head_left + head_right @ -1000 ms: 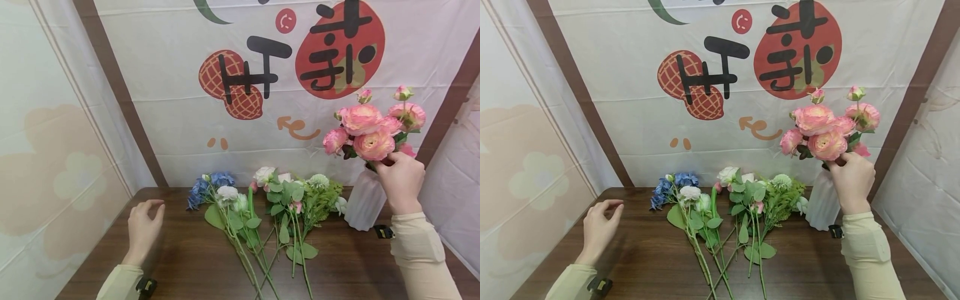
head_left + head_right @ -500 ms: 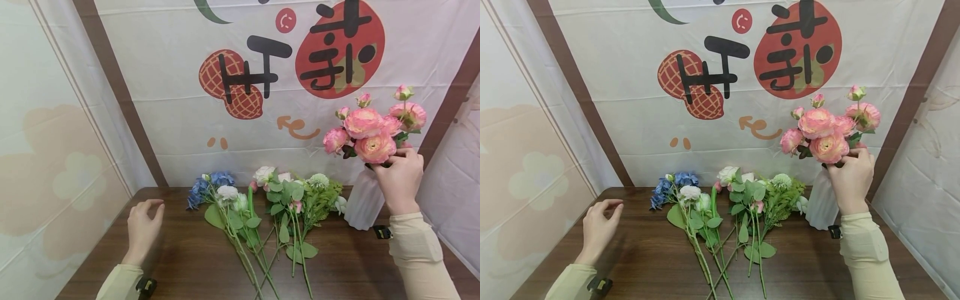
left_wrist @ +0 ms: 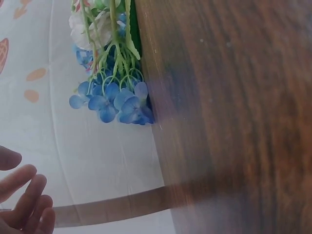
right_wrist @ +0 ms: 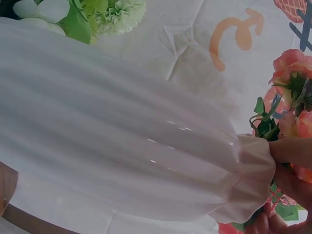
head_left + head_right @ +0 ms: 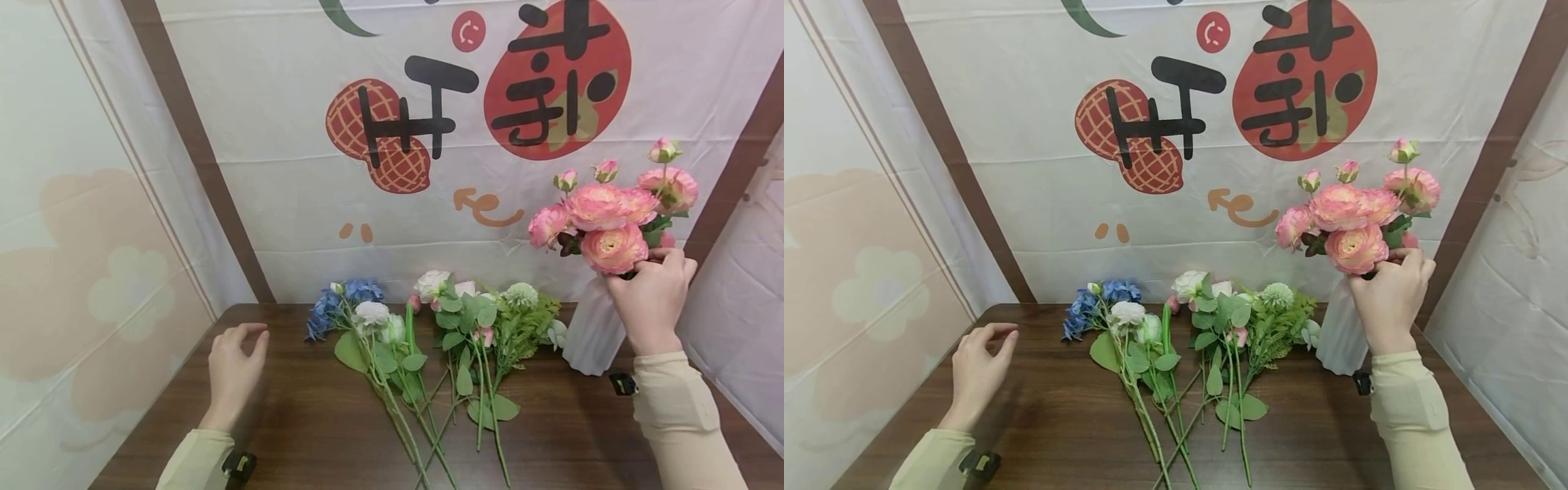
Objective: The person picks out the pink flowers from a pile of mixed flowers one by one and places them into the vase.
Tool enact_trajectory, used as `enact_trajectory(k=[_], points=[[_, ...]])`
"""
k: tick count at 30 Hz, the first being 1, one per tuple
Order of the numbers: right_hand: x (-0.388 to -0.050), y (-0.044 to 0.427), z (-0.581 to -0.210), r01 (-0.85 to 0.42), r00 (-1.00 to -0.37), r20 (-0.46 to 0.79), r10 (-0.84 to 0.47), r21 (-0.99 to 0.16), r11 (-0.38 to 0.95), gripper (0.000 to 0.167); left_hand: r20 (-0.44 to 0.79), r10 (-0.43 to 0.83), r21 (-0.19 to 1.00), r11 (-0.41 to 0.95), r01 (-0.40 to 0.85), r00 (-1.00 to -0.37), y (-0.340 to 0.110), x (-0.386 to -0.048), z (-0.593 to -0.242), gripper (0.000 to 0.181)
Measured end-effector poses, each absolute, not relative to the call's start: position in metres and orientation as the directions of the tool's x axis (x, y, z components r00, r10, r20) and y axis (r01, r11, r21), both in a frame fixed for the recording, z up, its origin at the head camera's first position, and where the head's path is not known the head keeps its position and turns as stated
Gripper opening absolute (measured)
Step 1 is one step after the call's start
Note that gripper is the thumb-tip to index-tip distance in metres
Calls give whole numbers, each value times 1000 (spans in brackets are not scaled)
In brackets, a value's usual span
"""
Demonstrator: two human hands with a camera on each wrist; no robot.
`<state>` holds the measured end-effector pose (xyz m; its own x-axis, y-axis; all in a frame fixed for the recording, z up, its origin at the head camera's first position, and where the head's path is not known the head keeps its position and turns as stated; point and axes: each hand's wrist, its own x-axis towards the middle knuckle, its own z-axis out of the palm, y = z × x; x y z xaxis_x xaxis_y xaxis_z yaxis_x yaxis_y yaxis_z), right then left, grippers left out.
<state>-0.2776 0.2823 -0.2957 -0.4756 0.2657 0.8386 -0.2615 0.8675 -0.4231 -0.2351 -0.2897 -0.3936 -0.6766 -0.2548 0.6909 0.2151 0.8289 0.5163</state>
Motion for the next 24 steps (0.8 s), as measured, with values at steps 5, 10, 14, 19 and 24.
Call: enact_trajectory(k=[5, 10, 14, 19, 24], points=[[-277, 282, -294, -254, -467, 855, 227, -375, 891, 41, 691, -254, 517, 828, 217, -676, -290, -235, -393, 14], [-275, 280, -293, -258, -452, 861, 234, -377, 890, 37, 682, -264, 523, 828, 203, -682, -292, -235, -395, 14], [-277, 279, -291, -269, -414, 880, 232, -362, 893, 35, 677, -266, 526, 827, 199, -686, -293, -236, -398, 14], [-280, 277, -292, -243, -424, 867, 261, -387, 890, 33, 677, -271, 527, 828, 194, -684, -293, -236, -398, 14], [-281, 277, -292, -254, -427, 861, 275, -406, 878, 33, 684, -268, 525, 827, 202, -678, -293, -236, -395, 14]])
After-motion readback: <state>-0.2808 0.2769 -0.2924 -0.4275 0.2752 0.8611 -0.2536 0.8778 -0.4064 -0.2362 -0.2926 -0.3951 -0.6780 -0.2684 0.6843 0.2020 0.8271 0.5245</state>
